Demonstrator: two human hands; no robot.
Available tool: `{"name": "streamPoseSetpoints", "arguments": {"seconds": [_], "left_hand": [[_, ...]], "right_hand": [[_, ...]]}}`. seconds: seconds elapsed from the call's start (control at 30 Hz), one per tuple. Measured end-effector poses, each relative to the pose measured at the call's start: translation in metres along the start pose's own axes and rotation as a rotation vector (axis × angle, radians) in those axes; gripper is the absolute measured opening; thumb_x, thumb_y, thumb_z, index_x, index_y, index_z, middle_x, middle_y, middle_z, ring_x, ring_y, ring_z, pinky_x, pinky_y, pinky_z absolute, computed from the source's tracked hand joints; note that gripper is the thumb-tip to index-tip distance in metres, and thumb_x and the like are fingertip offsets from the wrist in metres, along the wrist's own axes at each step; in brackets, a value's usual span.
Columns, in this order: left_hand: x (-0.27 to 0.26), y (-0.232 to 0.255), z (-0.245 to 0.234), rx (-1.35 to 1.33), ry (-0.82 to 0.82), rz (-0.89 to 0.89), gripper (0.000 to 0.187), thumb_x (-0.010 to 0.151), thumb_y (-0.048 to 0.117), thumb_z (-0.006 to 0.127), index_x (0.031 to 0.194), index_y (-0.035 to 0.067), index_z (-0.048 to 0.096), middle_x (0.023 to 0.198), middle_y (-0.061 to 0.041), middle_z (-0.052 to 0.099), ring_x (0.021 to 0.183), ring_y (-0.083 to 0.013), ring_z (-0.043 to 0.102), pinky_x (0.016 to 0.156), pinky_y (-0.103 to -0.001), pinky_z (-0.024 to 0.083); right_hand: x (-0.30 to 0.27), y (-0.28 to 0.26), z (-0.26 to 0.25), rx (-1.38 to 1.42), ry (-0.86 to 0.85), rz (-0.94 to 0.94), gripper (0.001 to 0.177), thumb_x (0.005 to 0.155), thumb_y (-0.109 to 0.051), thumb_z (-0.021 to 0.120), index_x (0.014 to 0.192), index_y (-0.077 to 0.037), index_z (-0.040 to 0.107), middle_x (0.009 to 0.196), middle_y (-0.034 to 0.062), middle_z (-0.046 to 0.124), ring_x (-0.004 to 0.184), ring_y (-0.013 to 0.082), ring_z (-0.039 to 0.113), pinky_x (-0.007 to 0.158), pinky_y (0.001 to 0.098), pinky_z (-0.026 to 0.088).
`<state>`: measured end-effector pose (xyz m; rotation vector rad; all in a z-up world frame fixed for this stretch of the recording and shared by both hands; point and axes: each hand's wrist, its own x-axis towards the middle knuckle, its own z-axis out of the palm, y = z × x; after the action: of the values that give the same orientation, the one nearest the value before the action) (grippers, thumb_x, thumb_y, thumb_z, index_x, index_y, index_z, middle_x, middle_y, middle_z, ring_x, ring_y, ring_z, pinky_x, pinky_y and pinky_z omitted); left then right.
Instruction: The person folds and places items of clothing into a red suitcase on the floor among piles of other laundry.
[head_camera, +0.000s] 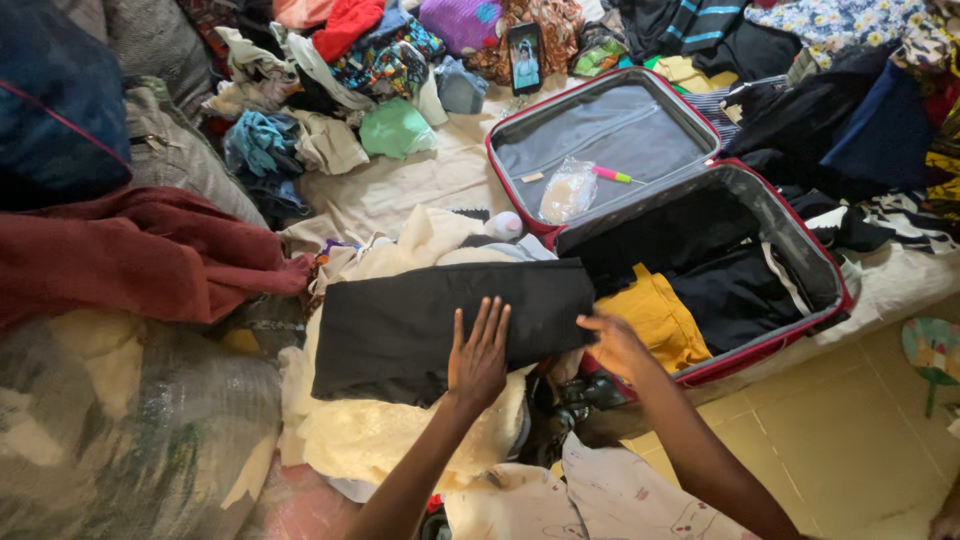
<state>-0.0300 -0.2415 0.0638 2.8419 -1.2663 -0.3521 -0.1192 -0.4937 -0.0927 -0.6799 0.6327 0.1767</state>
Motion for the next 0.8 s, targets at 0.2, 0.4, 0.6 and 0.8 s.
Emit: {"name": "streamPoseSetpoints", "arguments": {"seconds": [0.2, 0.4, 0.6, 0.8], "left_hand": [[0.054, -0.01, 0.018, -0.156, 0.059, -0.012, 0.07, 0.098, 0.053, 0.056, 0.147, 0.006, 0.044, 0.156, -0.017, 0.04, 0.148, -0.0306, 0.029, 0.118, -0.061, 0.018], [0.173, -0.039, 0.109, -0.027, 0.053, -0.033, 0.034, 0.094, 0.04, 0.063, 0.113, 0.013, 0.067, 0.122, -0.01, 0.064, 0.124, -0.0298, 0.056, 0.105, -0.056, 0.039], [0.207, -0.063, 0.111, -0.055, -0.252, -0.058, 0.042, 0.09, 0.051, 0.065, 0.114, 0.017, 0.071, 0.128, -0.008, 0.065, 0.128, -0.0287, 0.055, 0.106, -0.059, 0.037], [0.196, -0.067, 0.076, -0.088, -0.285, -0.095, 0.061, 0.098, 0.063, 0.044, 0.12, 0.014, 0.072, 0.13, -0.011, 0.065, 0.131, -0.0348, 0.051, 0.106, -0.065, 0.031]], "right_hand": [[0.013, 0.011, -0.011, 0.052, 0.179, 0.194, 0.038, 0.097, -0.035, 0.064, 0.129, -0.015, 0.063, 0.116, 0.0094, 0.068, 0.1, 0.0203, 0.066, 0.087, 0.0378, 0.054], [0.029, 0.003, -0.014, -0.337, 0.018, -0.106, 0.043, 0.095, -0.022, 0.073, 0.13, 0.001, 0.065, 0.121, 0.0079, 0.072, 0.104, 0.0154, 0.068, 0.097, 0.0325, 0.054], [-0.008, -0.024, 0.006, -0.643, -0.018, -0.358, 0.048, 0.093, -0.019, 0.071, 0.135, 0.001, 0.06, 0.124, 0.0068, 0.073, 0.11, 0.0115, 0.066, 0.099, 0.0282, 0.052], [-0.014, -0.037, 0.023, -0.627, -0.036, -0.347, 0.042, 0.097, -0.013, 0.069, 0.134, 0.004, 0.062, 0.122, 0.0102, 0.073, 0.109, 0.0146, 0.066, 0.098, 0.0318, 0.054]]}}
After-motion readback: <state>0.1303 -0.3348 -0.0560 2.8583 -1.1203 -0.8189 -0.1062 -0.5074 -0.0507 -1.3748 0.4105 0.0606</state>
